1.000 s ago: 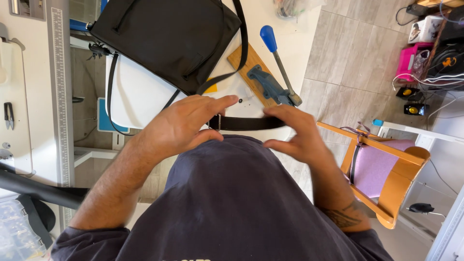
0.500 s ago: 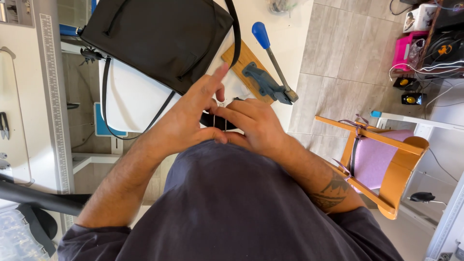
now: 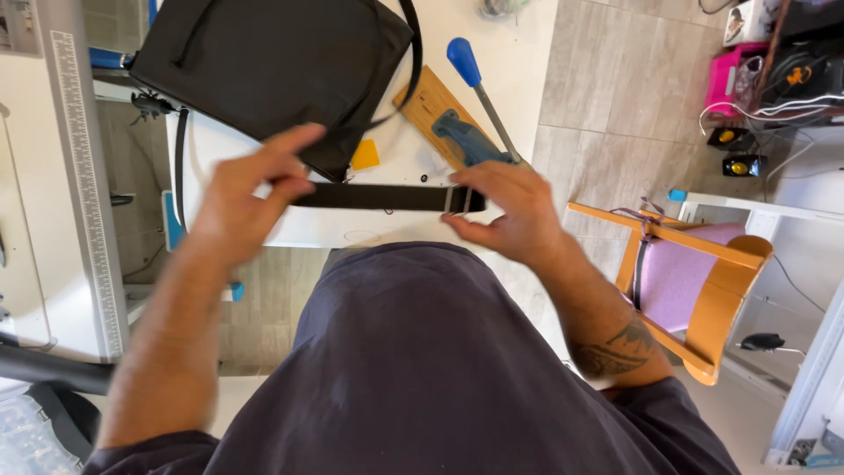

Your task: Attaching a reinforcement component to a leather strap and marking it with a pen using a template

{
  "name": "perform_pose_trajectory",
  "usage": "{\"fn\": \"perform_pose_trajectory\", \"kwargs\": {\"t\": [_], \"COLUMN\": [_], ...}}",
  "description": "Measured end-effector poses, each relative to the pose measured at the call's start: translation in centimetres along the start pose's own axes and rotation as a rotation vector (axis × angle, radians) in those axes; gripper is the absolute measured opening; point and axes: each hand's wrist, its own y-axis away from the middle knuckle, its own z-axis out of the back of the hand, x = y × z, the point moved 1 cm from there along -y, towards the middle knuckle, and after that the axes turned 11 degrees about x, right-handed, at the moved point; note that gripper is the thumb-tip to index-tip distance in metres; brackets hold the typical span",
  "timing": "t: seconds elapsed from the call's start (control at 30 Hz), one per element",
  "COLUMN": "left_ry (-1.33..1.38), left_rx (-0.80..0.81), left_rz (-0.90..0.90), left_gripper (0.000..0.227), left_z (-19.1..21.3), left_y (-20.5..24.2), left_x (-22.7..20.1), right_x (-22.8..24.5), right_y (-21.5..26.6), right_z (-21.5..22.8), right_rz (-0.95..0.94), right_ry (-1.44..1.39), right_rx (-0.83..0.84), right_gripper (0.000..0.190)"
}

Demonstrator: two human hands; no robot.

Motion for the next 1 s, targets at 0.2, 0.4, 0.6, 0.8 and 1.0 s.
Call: {"fn": "perform_pose_trajectory", "kwargs": {"t": [0.2,0.4,0.6,0.8,1.0], "left_ry": [-0.215,-0.5,-0.477,-0.549,-0.686], "left_rx": [-0.063,-0.016,-0.015,-0.091,-0.088], "left_rz": [0.057,-0.537,-0.411,-0.253,0.189], "left_gripper": [0.038,0.03,0.043,0.041,0.043], "left_z": [3.8,-5.4,-6.9,1.8,4.8], "left_y": [1.0,-4.2,-4.5,0.2,3.9], "left_x": [3.5,0.6,-0.2,4.7,10.2], "right_x": [-1.4,-0.1,-0.8,-4.2,-8.0], "right_y": [2.5,0.2,1.4,5.9,12.2], "right_z": [0.8,-1.5,-1.6,2.8,-2.6], "right_rz": [-0.115,-0.11,-0.083,-0.32,-0.56], "right_ry": [-0.002,-0.241,-0.236,-0.327,-0.296], "right_rx": [0.014,-0.147,-0.097,-0.098,0.082], "right_gripper": [0.033,0.033,0.033,0.033,0.038]}}
